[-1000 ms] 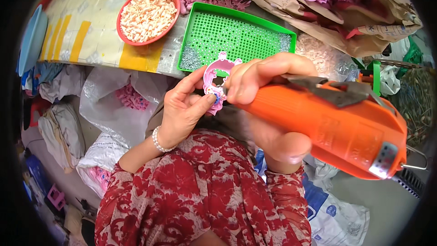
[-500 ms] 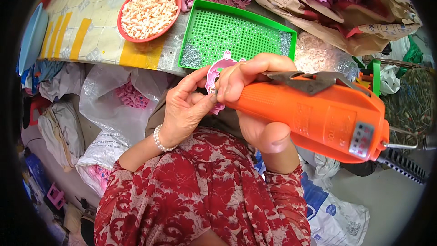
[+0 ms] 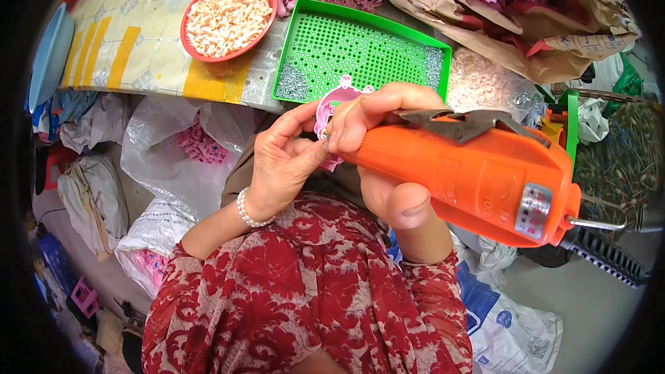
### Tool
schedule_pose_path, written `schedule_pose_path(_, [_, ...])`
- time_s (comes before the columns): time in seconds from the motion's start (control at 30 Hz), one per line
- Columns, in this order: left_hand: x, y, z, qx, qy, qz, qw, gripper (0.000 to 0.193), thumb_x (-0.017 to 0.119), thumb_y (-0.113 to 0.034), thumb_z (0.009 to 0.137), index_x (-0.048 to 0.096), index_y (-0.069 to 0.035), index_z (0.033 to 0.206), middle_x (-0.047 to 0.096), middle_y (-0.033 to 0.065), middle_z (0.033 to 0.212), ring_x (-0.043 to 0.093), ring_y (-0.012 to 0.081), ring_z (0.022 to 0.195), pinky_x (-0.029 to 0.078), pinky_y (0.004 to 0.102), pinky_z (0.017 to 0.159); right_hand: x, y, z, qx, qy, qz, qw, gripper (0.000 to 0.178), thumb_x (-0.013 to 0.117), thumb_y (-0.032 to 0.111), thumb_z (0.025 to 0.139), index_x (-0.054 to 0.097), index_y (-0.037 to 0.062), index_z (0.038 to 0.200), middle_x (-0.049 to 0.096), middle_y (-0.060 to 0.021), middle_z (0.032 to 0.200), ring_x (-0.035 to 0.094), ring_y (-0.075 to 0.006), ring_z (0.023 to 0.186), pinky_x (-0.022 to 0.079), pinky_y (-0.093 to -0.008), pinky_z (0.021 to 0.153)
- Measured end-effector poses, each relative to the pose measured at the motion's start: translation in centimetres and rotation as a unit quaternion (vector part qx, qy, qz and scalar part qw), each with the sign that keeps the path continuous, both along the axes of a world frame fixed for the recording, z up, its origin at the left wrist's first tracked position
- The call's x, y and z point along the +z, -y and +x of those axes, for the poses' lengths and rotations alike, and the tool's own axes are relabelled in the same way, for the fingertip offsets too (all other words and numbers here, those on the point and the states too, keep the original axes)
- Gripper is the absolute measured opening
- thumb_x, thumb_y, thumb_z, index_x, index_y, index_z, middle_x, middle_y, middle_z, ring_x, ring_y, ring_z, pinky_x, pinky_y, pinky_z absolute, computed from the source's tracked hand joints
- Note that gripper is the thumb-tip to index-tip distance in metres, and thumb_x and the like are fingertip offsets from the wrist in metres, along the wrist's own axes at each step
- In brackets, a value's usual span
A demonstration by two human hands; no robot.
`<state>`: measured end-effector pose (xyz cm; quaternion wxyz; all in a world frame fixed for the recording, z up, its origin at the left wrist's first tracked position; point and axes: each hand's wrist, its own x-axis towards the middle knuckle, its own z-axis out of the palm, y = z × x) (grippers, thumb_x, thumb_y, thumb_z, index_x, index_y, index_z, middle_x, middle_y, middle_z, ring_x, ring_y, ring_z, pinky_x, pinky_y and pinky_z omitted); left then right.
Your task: Assembling a pink plastic toy frame with small white components and using an electric screwdriver.
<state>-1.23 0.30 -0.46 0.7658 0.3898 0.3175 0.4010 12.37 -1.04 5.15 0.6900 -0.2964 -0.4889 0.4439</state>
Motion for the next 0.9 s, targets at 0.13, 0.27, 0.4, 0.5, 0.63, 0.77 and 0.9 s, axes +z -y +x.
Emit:
schedule_pose_path(0.13, [0.1,0.2,0.2,0.006,-0.005,-0.005,1.0,0.046,0.061,0.003,0.083,0.044,0.003,0.126,0.06,0.007,0.101,0.062,0.0057,0.073,0.05,0.0155,0.063,0.2,0.0,0.0,0.001,-0.009,-0.01,1.0,0.075,0.056,0.068,0.076,0.044,0.0035,0.112,0.054,-0.0067,0.08,0.053,-0.0204,0.071,0.044,-0.0369,0.072])
schedule_pose_path(0.27, [0.1,0.6,0.5,0.026,-0.019,0.001,0.999,0.044,0.06,0.002,0.085,0.044,0.003,0.126,0.064,0.0044,0.089,0.061,0.0042,0.071,0.049,0.0159,0.062,-0.3,-0.2,0.1,0.018,0.004,-0.007,1.0,0.075,0.057,0.068,0.075,0.045,0.003,0.11,0.054,-0.0072,0.08,0.053,-0.0205,0.071,0.044,-0.0369,0.071])
schedule_pose_path(0.4, [0.0,0.8,0.5,0.034,-0.025,-0.006,0.999,0.039,0.059,0.001,0.086,0.047,0.003,0.124,0.065,0.0027,0.08,0.06,0.0038,0.07,0.048,0.0165,0.061,-0.4,0.0,-0.4,0.0,0.001,-0.03,1.0,0.074,0.058,0.068,0.074,0.046,0.0028,0.108,0.054,-0.0075,0.08,0.053,-0.0205,0.07,0.044,-0.0366,0.07])
schedule_pose_path(0.5, [-0.2,0.7,0.5,0.018,0.002,-0.058,0.998,0.036,0.058,0.0,0.087,0.049,0.004,0.121,0.065,0.0037,0.08,0.06,0.0045,0.071,0.048,0.0172,0.062,-0.5,-0.4,0.0,0.014,0.028,0.005,0.999,0.073,0.058,0.068,0.074,0.046,0.0028,0.107,0.054,-0.0071,0.079,0.053,-0.0205,0.07,0.044,-0.0364,0.07])
schedule_pose_path(0.63, [-0.1,0.6,0.5,-0.017,-0.004,-0.038,0.999,0.033,0.059,-0.001,0.087,0.051,0.004,0.119,0.066,0.0065,0.085,0.061,0.0054,0.072,0.049,0.0184,0.065,-0.5,-0.8,0.4,0.022,-0.007,-0.002,1.0,0.077,0.056,0.069,0.075,0.044,0.0018,0.111,0.055,-0.0069,0.08,0.054,-0.02,0.071,0.043,-0.0358,0.07])
schedule_pose_path(0.77, [0.0,0.6,0.6,-0.009,0.035,-0.062,0.997,0.034,0.059,-0.002,0.087,0.05,0.004,0.119,0.067,0.0081,0.089,0.061,0.0057,0.074,0.05,0.0189,0.066,0.9,-0.8,1.3,0.052,-0.025,0.009,0.998,0.08,0.054,0.068,0.077,0.041,0.0015,0.119,0.054,-0.0065,0.081,0.053,-0.0194,0.07,0.043,-0.0355,0.069])
schedule_pose_path(0.9, [-1.0,0.4,-0.2,-0.026,0.029,-0.055,0.998,0.036,0.058,-0.002,0.088,0.048,0.003,0.122,0.064,0.009,0.097,0.063,0.0118,0.08,0.052,0.023,0.072,1.5,-1.5,2.9,0.027,0.01,0.055,0.998,0.079,0.049,0.068,0.078,0.042,0.0014,0.12,0.053,-0.006,0.08,0.051,-0.0193,0.069,0.042,-0.0353,0.069])
